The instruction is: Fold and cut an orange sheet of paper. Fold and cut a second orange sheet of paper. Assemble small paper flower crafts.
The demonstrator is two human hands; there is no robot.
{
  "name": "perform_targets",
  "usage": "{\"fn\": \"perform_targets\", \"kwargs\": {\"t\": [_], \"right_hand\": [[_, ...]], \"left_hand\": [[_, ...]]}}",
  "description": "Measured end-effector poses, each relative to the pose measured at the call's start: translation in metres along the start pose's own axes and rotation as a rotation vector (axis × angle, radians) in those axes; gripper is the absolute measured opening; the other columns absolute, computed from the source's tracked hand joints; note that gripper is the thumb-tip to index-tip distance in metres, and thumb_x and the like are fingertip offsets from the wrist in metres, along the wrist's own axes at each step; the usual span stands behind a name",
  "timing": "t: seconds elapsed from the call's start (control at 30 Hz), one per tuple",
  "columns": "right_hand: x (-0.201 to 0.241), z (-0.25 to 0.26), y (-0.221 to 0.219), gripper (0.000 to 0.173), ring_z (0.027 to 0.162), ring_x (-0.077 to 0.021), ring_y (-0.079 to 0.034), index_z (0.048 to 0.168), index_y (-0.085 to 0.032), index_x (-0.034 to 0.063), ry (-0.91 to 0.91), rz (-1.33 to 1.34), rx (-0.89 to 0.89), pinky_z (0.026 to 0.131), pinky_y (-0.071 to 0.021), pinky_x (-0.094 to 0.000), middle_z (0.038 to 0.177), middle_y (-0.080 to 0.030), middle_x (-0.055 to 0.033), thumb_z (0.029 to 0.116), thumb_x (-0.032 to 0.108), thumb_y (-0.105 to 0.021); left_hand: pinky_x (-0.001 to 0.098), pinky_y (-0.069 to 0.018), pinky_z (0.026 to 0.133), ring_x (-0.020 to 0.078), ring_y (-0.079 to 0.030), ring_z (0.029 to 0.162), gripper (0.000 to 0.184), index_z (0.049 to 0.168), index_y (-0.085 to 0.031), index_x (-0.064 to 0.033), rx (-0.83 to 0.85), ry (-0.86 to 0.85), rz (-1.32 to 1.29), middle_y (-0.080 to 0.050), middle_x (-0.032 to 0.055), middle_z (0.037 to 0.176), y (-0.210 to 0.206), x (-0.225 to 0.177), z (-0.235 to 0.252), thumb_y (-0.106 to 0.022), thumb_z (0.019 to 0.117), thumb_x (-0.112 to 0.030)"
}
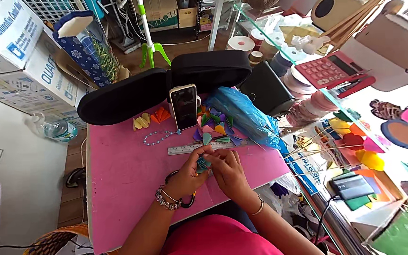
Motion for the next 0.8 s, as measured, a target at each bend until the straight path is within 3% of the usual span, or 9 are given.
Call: {"fn": "perform_targets", "kwargs": {"t": [0.07, 0.17, 0.3, 0.43, 0.47, 0.53, 0.6, 0.7, 0.8], "right_hand": [[-0.002, -0.001, 0.000, 0.023, 0.102, -0.0213, -0.058, 0.116, -0.074, 0.0245, 0.001, -0.014, -0.002, 0.090, -0.0471, -0.0318, 0.109, -0.064, -0.0104, 0.1014, 0.017, -0.058], [-0.010, 0.000, 0.004, 0.016, 0.106, -0.0171, -0.058, 0.108, -0.074, 0.0184, -0.044, 0.059, -0.013, 0.094, -0.0457, -0.0292, 0.109, -0.064, -0.0075, 0.1025, 0.024, -0.060], [-0.017, 0.005, 0.007, 0.016, 0.108, -0.0151, -0.061, 0.106, -0.073, 0.0112, -0.085, 0.164, -0.001, 0.096, -0.0470, -0.0291, 0.112, -0.069, -0.0055, 0.1015, 0.018, -0.060], [-0.036, 0.015, 0.019, 0.020, 0.096, -0.0116, -0.065, 0.109, -0.072, 0.0029, -0.198, 0.172, -0.016, 0.084, -0.0527, -0.0244, 0.102, -0.072, -0.0074, 0.1005, 0.016, -0.060], [-0.042, 0.018, 0.021, 0.023, 0.095, -0.0141, -0.066, 0.111, -0.073, 0.0035, -0.234, 0.114, 0.006, 0.085, -0.0532, -0.0281, 0.102, -0.072, -0.0075, 0.1011, 0.019, -0.059], [-0.055, 0.025, 0.023, 0.028, 0.106, -0.0268, -0.066, 0.117, -0.073, 0.0048, -0.297, -0.018, 0.070, 0.095, -0.0514, -0.0448, 0.109, -0.073, -0.0109, 0.1022, 0.023, -0.058], [-0.065, 0.040, 0.027, 0.028, 0.112, -0.0385, -0.064, 0.118, -0.074, 0.0038, -0.279, -0.140, 0.066, 0.099, -0.0481, -0.0577, 0.114, -0.071, -0.0165, 0.1019, 0.020, -0.058], [-0.078, 0.063, 0.025, 0.025, 0.113, -0.0454, -0.060, 0.114, -0.074, 0.0044, -0.297, -0.317, 0.178, 0.094, -0.0463, -0.0637, 0.114, -0.069, -0.0203, 0.1029, 0.019, -0.058], [-0.085, 0.079, 0.022, 0.035, 0.106, -0.0450, -0.062, 0.095, -0.074, 0.0006, -0.385, -0.388, 0.336, 0.091, -0.0452, -0.0636, 0.097, -0.070, -0.0212, 0.1049, 0.029, -0.056]], "left_hand": [[0.0312, -0.0527, 0.101, 0.0136, -0.059, 0.120, 0.063, 0.148, -0.028, 0.0095, 0.019, 0.064, -0.084, -0.053, 0.0104, 0.135, -0.001, 0.003, 0.000, -0.058, 0.0921, 0.006], [0.0331, -0.0546, 0.097, 0.0154, -0.062, 0.117, 0.061, 0.149, -0.028, 0.0045, 0.012, 0.183, -0.241, -0.055, 0.0083, 0.136, 0.003, 0.012, -0.001, -0.057, 0.0953, 0.003], [0.0358, -0.0577, 0.090, 0.0192, -0.067, 0.109, 0.049, 0.148, -0.037, -0.0029, -0.130, 0.294, -0.400, -0.060, 0.0074, 0.135, 0.015, 0.021, -0.004, -0.051, 0.1007, -0.006], [0.0361, -0.0613, 0.083, 0.0230, -0.072, 0.102, 0.038, 0.143, -0.044, -0.0078, -0.357, 0.370, -0.565, -0.066, 0.0110, 0.126, 0.035, 0.030, -0.008, -0.034, 0.1065, -0.008], [0.0363, -0.0617, 0.082, 0.0238, -0.072, 0.100, 0.038, 0.142, -0.045, -0.0085, -0.386, 0.369, -0.630, -0.067, 0.0121, 0.124, 0.039, 0.031, -0.009, -0.031, 0.1066, -0.008], [0.0379, -0.0626, 0.081, 0.0269, -0.073, 0.101, 0.039, 0.140, -0.046, -0.0093, -0.382, 0.341, -0.763, -0.067, 0.0150, 0.124, 0.041, 0.031, -0.008, -0.028, 0.1059, -0.010], [0.0366, -0.0626, 0.077, 0.0280, -0.073, 0.103, 0.041, 0.139, -0.048, -0.0110, -0.334, 0.305, -0.830, -0.067, 0.0159, 0.126, 0.040, 0.029, -0.007, -0.031, 0.1024, -0.011], [0.0343, -0.0615, 0.072, 0.0265, -0.072, 0.101, 0.045, 0.140, -0.051, -0.0125, -0.267, 0.262, -0.868, -0.066, 0.0150, 0.131, 0.037, 0.026, -0.006, -0.039, 0.0962, -0.011], [0.0354, -0.0604, 0.075, 0.0272, -0.072, 0.100, 0.045, 0.140, -0.056, -0.0128, -0.188, 0.192, -0.961, -0.064, 0.0175, 0.132, 0.036, 0.022, -0.005, -0.054, 0.0944, -0.013]]}}
Point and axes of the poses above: each hand's wrist, its own z-axis towards the middle knuckle, its own y-axis out of the back of the hand, x = y × z, the point moved 10 cm from there along z, towards the middle knuckle
